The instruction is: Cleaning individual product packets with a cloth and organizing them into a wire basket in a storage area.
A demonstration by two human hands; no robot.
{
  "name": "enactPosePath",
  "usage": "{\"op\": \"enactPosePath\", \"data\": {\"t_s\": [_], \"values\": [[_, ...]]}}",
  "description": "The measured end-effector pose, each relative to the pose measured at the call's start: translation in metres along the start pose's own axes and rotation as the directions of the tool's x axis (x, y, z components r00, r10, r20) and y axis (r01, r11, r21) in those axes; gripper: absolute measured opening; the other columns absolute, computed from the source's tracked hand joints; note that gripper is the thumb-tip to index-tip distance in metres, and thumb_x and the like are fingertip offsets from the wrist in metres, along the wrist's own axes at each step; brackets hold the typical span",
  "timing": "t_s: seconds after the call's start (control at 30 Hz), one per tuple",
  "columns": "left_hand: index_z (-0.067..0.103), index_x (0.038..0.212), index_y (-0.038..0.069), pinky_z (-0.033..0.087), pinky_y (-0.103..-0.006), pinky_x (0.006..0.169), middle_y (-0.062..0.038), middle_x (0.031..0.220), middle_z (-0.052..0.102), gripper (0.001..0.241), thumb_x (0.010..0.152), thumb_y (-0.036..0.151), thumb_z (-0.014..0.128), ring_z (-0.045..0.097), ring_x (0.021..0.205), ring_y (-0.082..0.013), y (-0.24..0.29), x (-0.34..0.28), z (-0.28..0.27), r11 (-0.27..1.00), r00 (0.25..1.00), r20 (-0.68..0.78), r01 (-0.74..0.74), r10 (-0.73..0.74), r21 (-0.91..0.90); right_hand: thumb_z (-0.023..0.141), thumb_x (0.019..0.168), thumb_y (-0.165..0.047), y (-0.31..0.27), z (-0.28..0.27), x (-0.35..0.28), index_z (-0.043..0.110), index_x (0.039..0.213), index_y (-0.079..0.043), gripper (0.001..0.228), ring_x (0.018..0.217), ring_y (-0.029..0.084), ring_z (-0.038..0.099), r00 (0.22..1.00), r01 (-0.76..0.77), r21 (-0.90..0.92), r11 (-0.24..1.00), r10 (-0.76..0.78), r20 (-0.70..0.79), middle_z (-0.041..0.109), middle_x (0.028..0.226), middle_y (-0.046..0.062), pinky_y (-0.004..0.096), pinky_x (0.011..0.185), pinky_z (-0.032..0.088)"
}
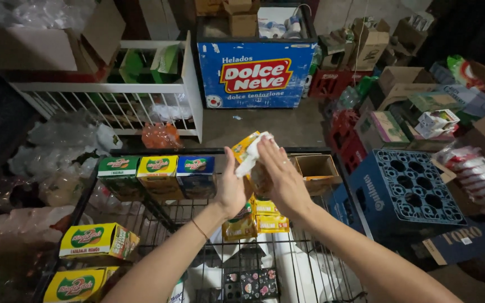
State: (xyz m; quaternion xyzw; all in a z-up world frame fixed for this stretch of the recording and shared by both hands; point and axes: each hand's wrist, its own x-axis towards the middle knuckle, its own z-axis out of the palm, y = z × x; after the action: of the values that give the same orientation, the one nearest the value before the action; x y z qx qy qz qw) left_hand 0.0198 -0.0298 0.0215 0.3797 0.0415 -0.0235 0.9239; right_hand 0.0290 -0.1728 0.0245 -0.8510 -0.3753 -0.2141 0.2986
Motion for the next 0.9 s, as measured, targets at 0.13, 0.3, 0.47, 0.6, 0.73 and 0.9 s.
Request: {"op": "enactPosePath", "data": {"t_s": [0.13, 0.3, 0.47, 0.6, 0.73, 0.9], "values": [[0.052, 0.146, 0.003, 0.037, -0.0478, 0.115, -0.024, 0.148, 0.053, 0.083, 0.096, 0.068, 0.039, 0.052, 0.135, -0.0345, 0.002, -0.002, 0.003, 0.992, 0.993, 0.106, 0.067, -0.056, -0.105, 0.041, 0.089, 0.012, 0.012, 0.015, -0.006, 0.039, 0.155, 0.002, 0.067, 0.149, 0.041, 0.031, 0.999, 0.014, 0.008, 1.0, -0.013, -0.041, 0.037, 0.16, 0.025, 0.048, 0.123, 0.021], [0.062, 0.135, 0.0, 0.039, -0.0474, 0.115, -0.024, 0.135, 0.063, 0.086, 0.094, 0.072, 0.04, 0.059, 0.127, -0.0331, -0.013, 0.012, -0.024, 0.987, 0.996, 0.09, 0.044, -0.03, -0.152, 0.042, 0.098, -0.002, 0.001, 0.026, -0.008, 0.041, 0.155, -0.005, 0.057, 0.149, 0.038, 0.034, 0.991, 0.099, 0.027, 0.995, -0.101, 0.087, 0.04, 0.16, 0.02, 0.048, 0.123, 0.023], [0.031, 0.156, 0.003, 0.014, -0.0438, 0.123, -0.022, 0.158, 0.033, 0.096, 0.092, 0.075, 0.034, 0.032, 0.145, -0.0271, -0.023, 0.026, -0.057, 0.972, 0.991, 0.047, -0.131, 0.124, 0.194, 0.037, 0.098, 0.001, 0.009, 0.035, -0.012, 0.039, 0.157, -0.009, 0.059, 0.149, 0.034, 0.035, 0.982, 0.136, -0.011, 0.991, -0.134, 0.136, 0.04, 0.161, 0.014, 0.047, 0.122, 0.027], [0.033, 0.158, 0.011, 0.022, -0.0435, 0.123, -0.016, 0.155, 0.045, 0.08, 0.1, 0.065, 0.028, 0.04, 0.144, -0.0244, -0.005, -0.013, -0.005, 0.995, 0.999, 0.047, -0.029, 0.025, 0.096, 0.032, 0.09, 0.012, 0.004, 0.027, -0.007, 0.035, 0.158, -0.009, 0.072, 0.15, 0.034, 0.03, 0.987, 0.096, -0.006, 0.995, -0.094, 0.133, 0.036, 0.163, 0.015, 0.047, 0.124, 0.021], [0.036, 0.157, 0.012, 0.023, -0.044, 0.123, -0.016, 0.156, 0.045, 0.082, 0.097, 0.067, 0.029, 0.041, 0.144, -0.0254, 0.007, -0.02, 0.016, 0.999, 0.998, 0.059, 0.007, -0.01, 0.051, 0.042, 0.084, 0.017, 0.01, 0.023, -0.005, 0.035, 0.158, -0.006, 0.078, 0.151, 0.037, 0.027, 0.995, 0.043, -0.018, 0.999, -0.042, 0.091, 0.034, 0.164, 0.016, 0.048, 0.123, 0.022], [0.044, 0.154, 0.014, 0.027, -0.0455, 0.122, -0.015, 0.157, 0.045, 0.089, 0.091, 0.075, 0.031, 0.042, 0.144, -0.0285, 0.016, -0.023, 0.026, 0.991, 0.992, 0.076, 0.105, -0.098, -0.086, 0.039, 0.079, 0.023, 0.013, 0.017, -0.006, 0.029, 0.158, 0.002, 0.082, 0.15, 0.044, 0.025, 0.988, -0.144, 0.174, 0.974, 0.131, 0.082, 0.029, 0.163, 0.025, 0.051, 0.123, 0.021]]}}
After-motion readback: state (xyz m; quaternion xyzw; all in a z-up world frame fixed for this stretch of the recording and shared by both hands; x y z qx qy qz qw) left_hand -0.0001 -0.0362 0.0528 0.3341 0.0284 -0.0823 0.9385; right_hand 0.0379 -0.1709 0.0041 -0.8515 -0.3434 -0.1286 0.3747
